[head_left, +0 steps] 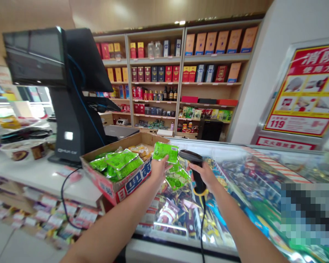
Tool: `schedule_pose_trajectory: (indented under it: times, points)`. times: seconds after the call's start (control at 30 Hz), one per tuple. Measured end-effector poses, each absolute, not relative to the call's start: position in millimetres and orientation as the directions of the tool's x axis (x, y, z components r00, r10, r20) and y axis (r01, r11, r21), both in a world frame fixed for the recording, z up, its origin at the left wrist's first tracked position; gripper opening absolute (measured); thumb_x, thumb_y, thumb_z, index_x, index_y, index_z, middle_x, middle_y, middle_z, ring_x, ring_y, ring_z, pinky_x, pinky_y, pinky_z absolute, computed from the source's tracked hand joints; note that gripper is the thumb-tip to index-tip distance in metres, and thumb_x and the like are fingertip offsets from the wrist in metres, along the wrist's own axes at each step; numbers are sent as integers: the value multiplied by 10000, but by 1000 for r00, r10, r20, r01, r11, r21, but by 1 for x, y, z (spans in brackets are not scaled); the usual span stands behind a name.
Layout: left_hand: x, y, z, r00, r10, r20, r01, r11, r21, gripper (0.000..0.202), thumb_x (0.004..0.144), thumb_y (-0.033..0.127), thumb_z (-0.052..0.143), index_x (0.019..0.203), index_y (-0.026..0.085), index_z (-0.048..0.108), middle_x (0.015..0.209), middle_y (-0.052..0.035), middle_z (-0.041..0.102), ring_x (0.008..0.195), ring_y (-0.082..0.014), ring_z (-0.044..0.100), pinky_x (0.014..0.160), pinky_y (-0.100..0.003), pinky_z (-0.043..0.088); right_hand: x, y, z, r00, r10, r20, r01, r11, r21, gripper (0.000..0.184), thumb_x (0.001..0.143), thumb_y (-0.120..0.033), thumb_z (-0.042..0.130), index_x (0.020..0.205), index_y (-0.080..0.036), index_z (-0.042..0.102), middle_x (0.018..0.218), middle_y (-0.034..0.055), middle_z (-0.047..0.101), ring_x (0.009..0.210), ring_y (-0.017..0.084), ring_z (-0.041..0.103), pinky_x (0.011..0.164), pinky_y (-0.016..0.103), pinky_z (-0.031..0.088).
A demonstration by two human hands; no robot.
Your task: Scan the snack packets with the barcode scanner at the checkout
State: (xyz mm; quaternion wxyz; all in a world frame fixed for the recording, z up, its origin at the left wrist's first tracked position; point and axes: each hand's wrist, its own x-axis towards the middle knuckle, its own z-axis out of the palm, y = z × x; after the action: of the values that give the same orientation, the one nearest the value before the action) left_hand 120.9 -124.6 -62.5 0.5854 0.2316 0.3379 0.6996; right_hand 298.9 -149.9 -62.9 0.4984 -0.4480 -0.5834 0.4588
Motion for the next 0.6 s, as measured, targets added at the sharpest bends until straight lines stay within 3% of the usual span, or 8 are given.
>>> schedule_pose_trajectory:
  times: [0.13,0.27,0.37,0.43,0.5,0.6]
  points:
    - [94,-132,-16,-335,942,-28,-761,-253,598,129,788,16,618,848,127,596,632,25,617,574,-81,619,659,-243,591,271,-154,-30,-176,954,242,71,257,-964,307,648,-447,685,678,-143,652,456,20,608,358,150,549,374,247,398]
    - [48,-135,18,-515,856,-40,-781,-449,434,100,898,92,520,971,133,573,955,-67,667,923,-110,667,881,-259,557,234,-161,4,-294,914,280,58,310,-949,315,626,-449,699,639,-141,639,456,17,599,358,146,551,380,246,409]
    - [27,-140,20,-465,873,-146,-806,-349,479,203,931,206,494,1104,112,543,1209,-179,591,1202,-179,562,966,-277,513,215,-165,13,-326,896,302,16,325,-946,315,599,-436,716,686,-143,638,571,33,661,364,143,559,376,254,421]
    - [26,-144,13,-401,894,-201,-823,-255,508,231,933,202,482,1132,97,532,1253,-211,561,1259,-208,519,972,-292,510,210,-165,11,-337,894,297,17,321,-947,317,598,-432,716,706,-144,640,564,28,658,353,140,547,372,256,418]
    - [32,-146,3,-377,912,-161,-816,-245,523,181,915,138,484,1081,114,553,1214,-186,587,1221,-203,553,953,-292,520,212,-164,5,-326,900,290,28,316,-948,311,606,-434,712,697,-146,637,536,23,646,353,141,545,373,254,413]
    - [49,-145,-13,-358,933,33,-753,-309,581,138,828,54,561,928,144,593,1073,-112,646,1047,-176,650,918,-304,531,226,-161,-7,-271,923,275,60,301,-952,309,623,-448,701,657,-148,638,483,22,619,365,152,556,384,254,411]
